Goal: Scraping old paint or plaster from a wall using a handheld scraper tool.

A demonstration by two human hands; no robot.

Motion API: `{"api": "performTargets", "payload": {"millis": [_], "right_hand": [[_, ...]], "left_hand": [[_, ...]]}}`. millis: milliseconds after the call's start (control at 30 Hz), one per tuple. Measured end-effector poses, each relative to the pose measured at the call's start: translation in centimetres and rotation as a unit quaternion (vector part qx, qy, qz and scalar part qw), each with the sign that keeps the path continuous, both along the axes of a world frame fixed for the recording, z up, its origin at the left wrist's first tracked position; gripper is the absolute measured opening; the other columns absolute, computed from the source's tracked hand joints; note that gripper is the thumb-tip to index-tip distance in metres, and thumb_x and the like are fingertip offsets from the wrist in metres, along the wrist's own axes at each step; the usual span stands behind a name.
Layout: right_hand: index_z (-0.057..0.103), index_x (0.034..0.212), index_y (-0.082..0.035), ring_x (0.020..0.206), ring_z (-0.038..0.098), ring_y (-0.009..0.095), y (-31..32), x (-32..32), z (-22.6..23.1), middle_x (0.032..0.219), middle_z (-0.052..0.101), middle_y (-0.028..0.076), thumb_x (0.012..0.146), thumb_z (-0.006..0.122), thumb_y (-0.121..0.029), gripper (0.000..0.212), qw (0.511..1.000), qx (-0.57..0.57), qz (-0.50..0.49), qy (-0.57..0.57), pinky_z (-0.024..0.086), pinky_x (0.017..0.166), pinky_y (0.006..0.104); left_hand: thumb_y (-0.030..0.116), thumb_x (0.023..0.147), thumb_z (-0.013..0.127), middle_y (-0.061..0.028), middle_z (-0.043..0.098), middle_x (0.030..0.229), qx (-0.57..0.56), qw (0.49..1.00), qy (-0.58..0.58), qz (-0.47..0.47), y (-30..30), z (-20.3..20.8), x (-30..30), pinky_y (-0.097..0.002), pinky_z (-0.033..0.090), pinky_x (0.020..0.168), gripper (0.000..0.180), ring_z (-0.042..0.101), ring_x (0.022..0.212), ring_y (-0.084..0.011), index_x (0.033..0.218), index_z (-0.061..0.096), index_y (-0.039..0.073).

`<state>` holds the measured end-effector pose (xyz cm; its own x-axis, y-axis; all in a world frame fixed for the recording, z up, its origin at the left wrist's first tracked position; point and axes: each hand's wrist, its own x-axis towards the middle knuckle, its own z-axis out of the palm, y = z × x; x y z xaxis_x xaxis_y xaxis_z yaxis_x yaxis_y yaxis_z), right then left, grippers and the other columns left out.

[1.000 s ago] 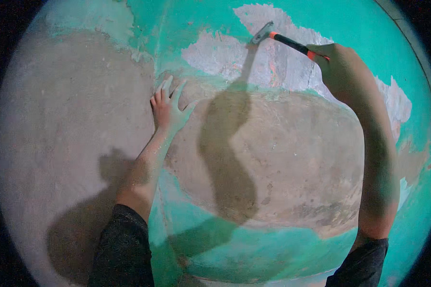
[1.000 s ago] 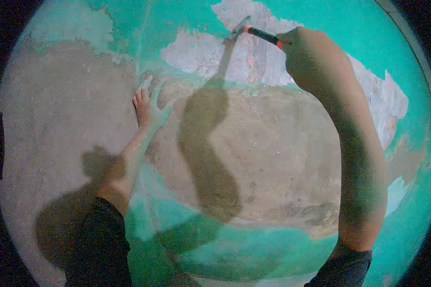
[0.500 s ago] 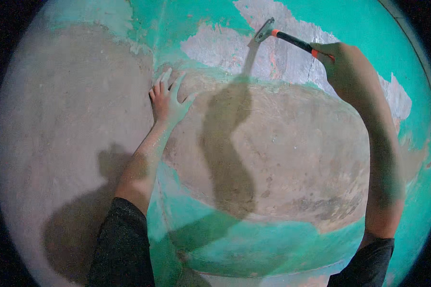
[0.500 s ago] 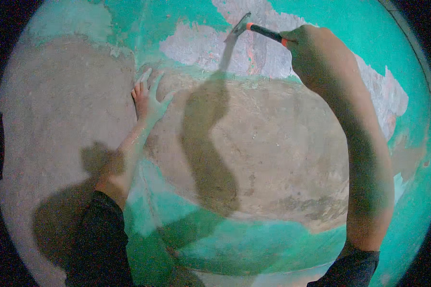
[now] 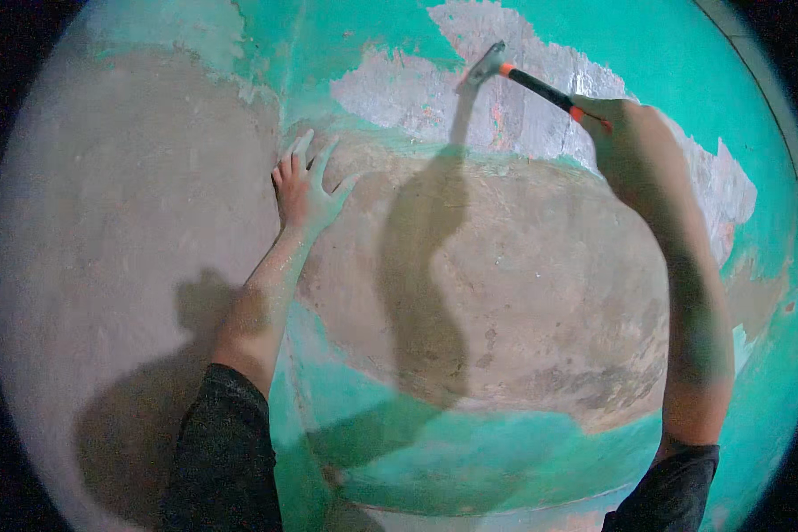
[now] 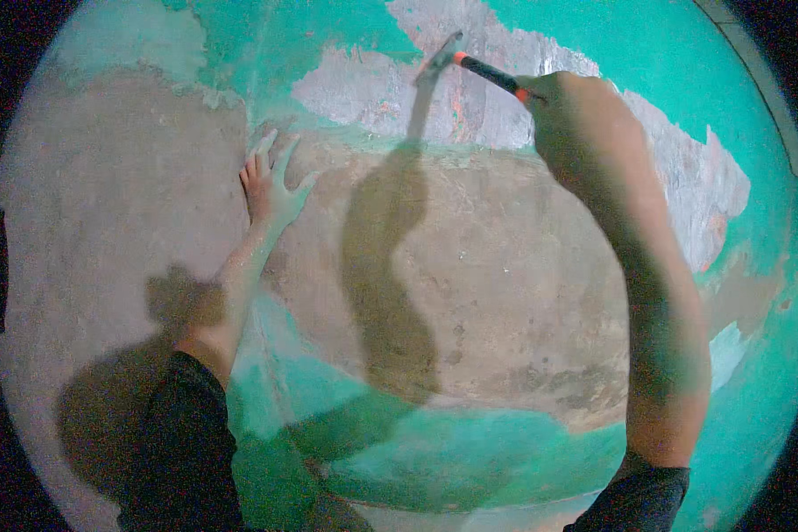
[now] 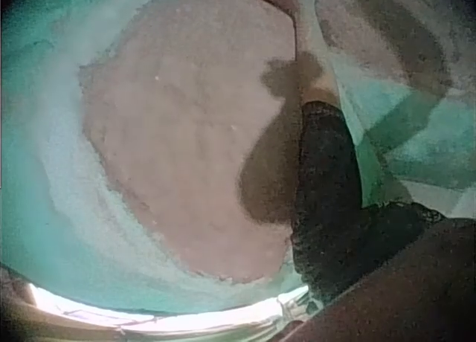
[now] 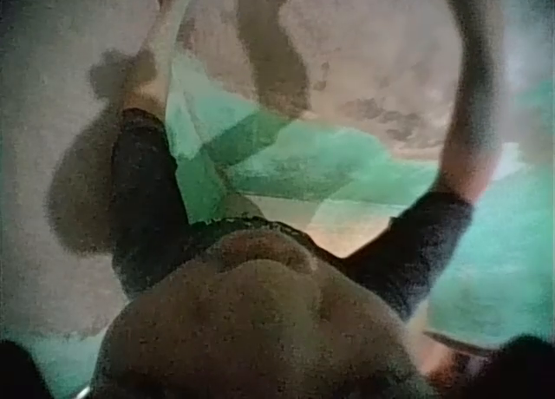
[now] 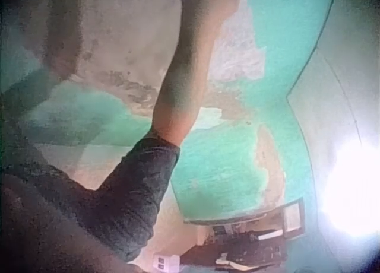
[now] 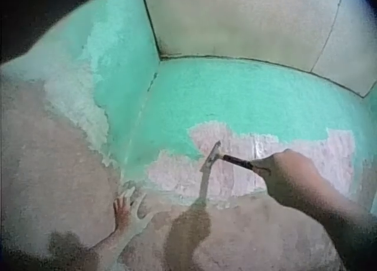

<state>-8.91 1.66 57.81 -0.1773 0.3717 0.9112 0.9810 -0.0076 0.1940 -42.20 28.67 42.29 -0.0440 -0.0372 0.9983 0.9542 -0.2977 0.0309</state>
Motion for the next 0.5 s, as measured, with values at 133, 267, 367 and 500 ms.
{"api": "performTargets", "payload": {"millis": [133,267,367,500], "right_hand": [[0.074,0.122,-0.016,0.089,0.070,0.043,1.0,0.2,0.7,0.096,0.072,0.024,0.101,0.055,-0.023,0.029,1.000,-0.001,0.001,-0.011,0.056,0.079,0.0507],[0.075,0.120,-0.014,0.090,0.071,0.043,0.9,0.0,0.2,0.097,0.072,0.024,0.101,0.054,-0.023,0.029,1.000,-0.004,-0.012,-0.005,0.057,0.080,0.0506],[0.075,0.116,-0.010,0.090,0.071,0.044,1.4,-0.8,-0.2,0.097,0.073,0.025,0.100,0.056,-0.022,0.028,0.999,0.019,-0.020,-0.027,0.057,0.079,0.0505],[0.076,0.116,-0.011,0.089,0.072,0.043,0.3,-0.3,0.3,0.096,0.073,0.023,0.099,0.058,-0.021,0.027,1.000,0.000,0.018,-0.006,0.057,0.077,0.0504]], "left_hand": [[0.056,0.082,0.078,-0.0086,0.041,0.157,0.006,1.000,0.000,-0.005,0.3,0.0,-0.3,-0.0538,0.031,0.112,0.077,0.037,0.143,-0.0317,0.149,0.054,0.030],[0.055,0.081,0.079,-0.0077,0.041,0.158,0.013,1.000,0.000,0.001,0.1,0.0,0.0,-0.0528,0.030,0.113,0.077,0.037,0.144,-0.0311,0.149,0.054,0.030],[0.054,0.081,0.079,-0.0076,0.041,0.158,0.013,1.000,-0.003,-0.001,0.0,-0.1,-0.1,-0.0520,0.031,0.112,0.076,0.037,0.143,-0.0311,0.149,0.054,0.030],[0.056,0.082,0.078,-0.0084,0.042,0.156,0.030,0.999,0.008,0.023,0.3,0.0,-0.2,-0.0519,0.033,0.110,0.075,0.039,0.141,-0.0312,0.148,0.055,0.029]]}}
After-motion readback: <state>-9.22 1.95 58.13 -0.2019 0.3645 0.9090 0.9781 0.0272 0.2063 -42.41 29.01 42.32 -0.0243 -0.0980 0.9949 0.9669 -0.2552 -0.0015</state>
